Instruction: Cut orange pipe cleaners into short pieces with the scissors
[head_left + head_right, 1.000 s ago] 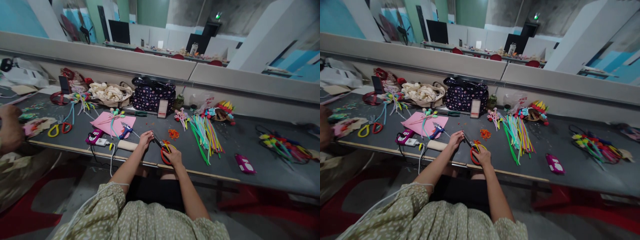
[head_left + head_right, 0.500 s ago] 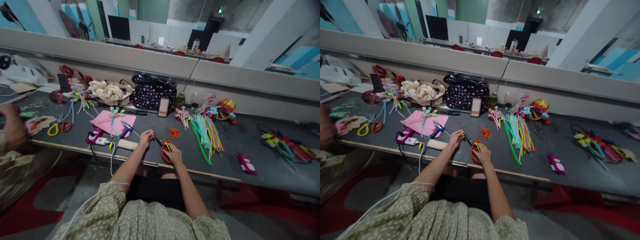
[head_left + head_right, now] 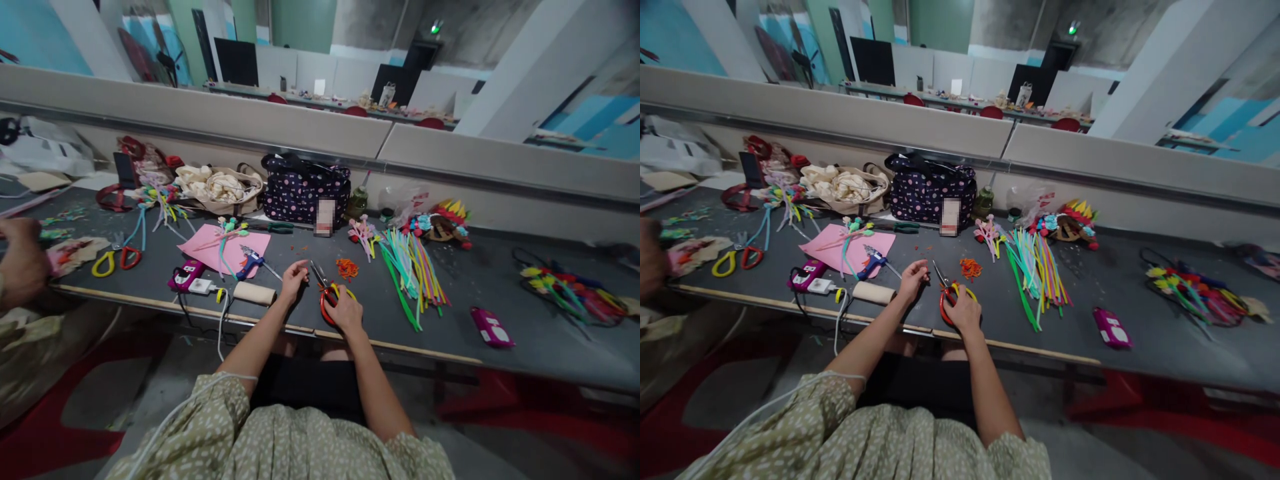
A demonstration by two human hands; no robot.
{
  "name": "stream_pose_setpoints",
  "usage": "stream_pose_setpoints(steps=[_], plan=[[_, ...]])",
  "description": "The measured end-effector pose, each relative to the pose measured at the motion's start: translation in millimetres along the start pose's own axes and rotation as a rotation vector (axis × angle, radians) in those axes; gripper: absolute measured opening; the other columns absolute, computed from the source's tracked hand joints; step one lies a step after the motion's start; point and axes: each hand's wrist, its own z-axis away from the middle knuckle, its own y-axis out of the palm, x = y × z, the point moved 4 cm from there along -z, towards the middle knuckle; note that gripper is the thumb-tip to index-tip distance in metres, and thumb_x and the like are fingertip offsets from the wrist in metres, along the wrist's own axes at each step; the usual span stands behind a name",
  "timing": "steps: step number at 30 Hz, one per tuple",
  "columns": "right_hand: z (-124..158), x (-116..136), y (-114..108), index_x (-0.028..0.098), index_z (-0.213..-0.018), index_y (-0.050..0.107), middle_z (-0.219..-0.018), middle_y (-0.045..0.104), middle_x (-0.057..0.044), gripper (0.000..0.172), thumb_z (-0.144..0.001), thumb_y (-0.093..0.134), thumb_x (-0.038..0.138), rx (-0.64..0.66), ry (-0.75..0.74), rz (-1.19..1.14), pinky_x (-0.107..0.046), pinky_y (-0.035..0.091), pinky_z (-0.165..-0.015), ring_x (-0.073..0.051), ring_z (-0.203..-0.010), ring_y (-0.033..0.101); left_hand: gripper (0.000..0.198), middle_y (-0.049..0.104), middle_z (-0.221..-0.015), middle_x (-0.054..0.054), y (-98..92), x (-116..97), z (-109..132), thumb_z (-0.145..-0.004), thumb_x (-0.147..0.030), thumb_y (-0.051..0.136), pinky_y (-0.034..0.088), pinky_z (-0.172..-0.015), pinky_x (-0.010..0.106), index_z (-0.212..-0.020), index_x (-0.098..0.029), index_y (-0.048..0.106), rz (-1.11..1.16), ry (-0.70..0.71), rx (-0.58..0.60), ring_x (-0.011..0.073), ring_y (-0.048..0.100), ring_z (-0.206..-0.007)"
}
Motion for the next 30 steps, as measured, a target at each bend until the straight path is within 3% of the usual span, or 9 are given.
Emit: stream_pose_setpoints(steps=[3,6,10,16,19,24,30], plan=[[2.2,2.7,0.0,0.022,-0.118,0.048,-0.086,0.067,-0.007,0.054,-0.081,0.045,0.061,0.008,-0.012,0.046,-0.028,0.041,-0.066,-0.021,-0.078,0.064,0.039,0.057,-0.067,-0.001,4.7,2.8,1.1,-0.071,-0.025,0.067,0.041,-0.054,0.019,-0.109,-0.017,0.065,-0.189,0.079,0.112,0.0057,0.048,-0.052],[4.8,3.6,0.9,0.022,-0.123,0.045,-0.091,0.067,-0.007,0.054,-0.083,0.043,0.06,-0.005,-0.04,0.064,-0.027,0.041,-0.067,-0.02,-0.084,0.064,0.043,0.054,-0.064,-0.003,6.3,12.9,-5.7,-0.07,-0.02,0.064,0.04,-0.052,0.019,-0.113,-0.016,0.064,-0.306,0.035,0.159,0.0057,0.046,-0.05],[5.9,1.1,4.0,0.023,-0.122,0.045,-0.092,0.067,-0.005,0.053,-0.083,0.045,0.059,-0.004,-0.032,0.075,-0.026,0.041,-0.067,-0.019,-0.085,0.063,0.05,0.05,-0.062,-0.004,6.9,20.7,-16.8,-0.068,-0.014,0.059,0.041,-0.049,0.019,-0.118,-0.015,0.061,-0.318,-0.052,0.102,0.0046,0.043,-0.046],[4.6,-4.0,8.9,0.024,-0.12,0.048,-0.089,0.067,-0.004,0.05,-0.084,0.045,0.059,-0.044,-0.029,0.037,-0.025,0.039,-0.066,-0.018,-0.081,0.063,0.07,0.05,-0.061,-0.006,5.5,11.6,-19.1,-0.064,-0.009,0.059,0.047,-0.049,0.022,-0.131,-0.019,0.046,-0.146,-0.161,-0.031,0.0046,0.043,-0.044],[4.5,-7.6,10.4,0.024,-0.117,0.051,-0.086,0.067,-0.003,0.047,-0.085,0.044,0.058,-0.057,-0.01,0.002,-0.024,0.038,-0.065,-0.017,-0.078,0.062,0.063,0.052,-0.062,-0.006,0.8,6.8,-17.3,-0.063,-0.011,0.065,0.049,-0.051,0.023,-0.124,-0.018,0.049,-0.032,-0.177,-0.056,0.0052,0.047,-0.046],[7.1,-10.2,9.7,0.026,-0.114,0.053,-0.081,0.067,-0.001,0.048,-0.083,0.046,0.06,-0.092,-0.028,-0.061,-0.023,0.036,-0.063,-0.016,-0.076,0.062,0.033,0.058,-0.065,-0.001,-6.8,5.0,-14.4,-0.061,-0.017,0.074,0.048,-0.053,0.022,-0.089,-0.011,0.057,0.116,-0.202,-0.065,0.0051,0.05,-0.049],[10.3,-9.8,8.9,0.024,-0.115,0.056,-0.084,0.069,-0.003,0.05,-0.081,0.049,0.06,-0.12,-0.08,-0.087,-0.024,0.036,-0.063,-0.018,-0.077,0.063,0.026,0.06,-0.064,-0.001,-9.4,5.9,-14.2,-0.061,-0.017,0.076,0.047,-0.054,0.021,-0.08,-0.012,0.059,0.211,-0.208,-0.057,0.0052,0.052,-0.049]])
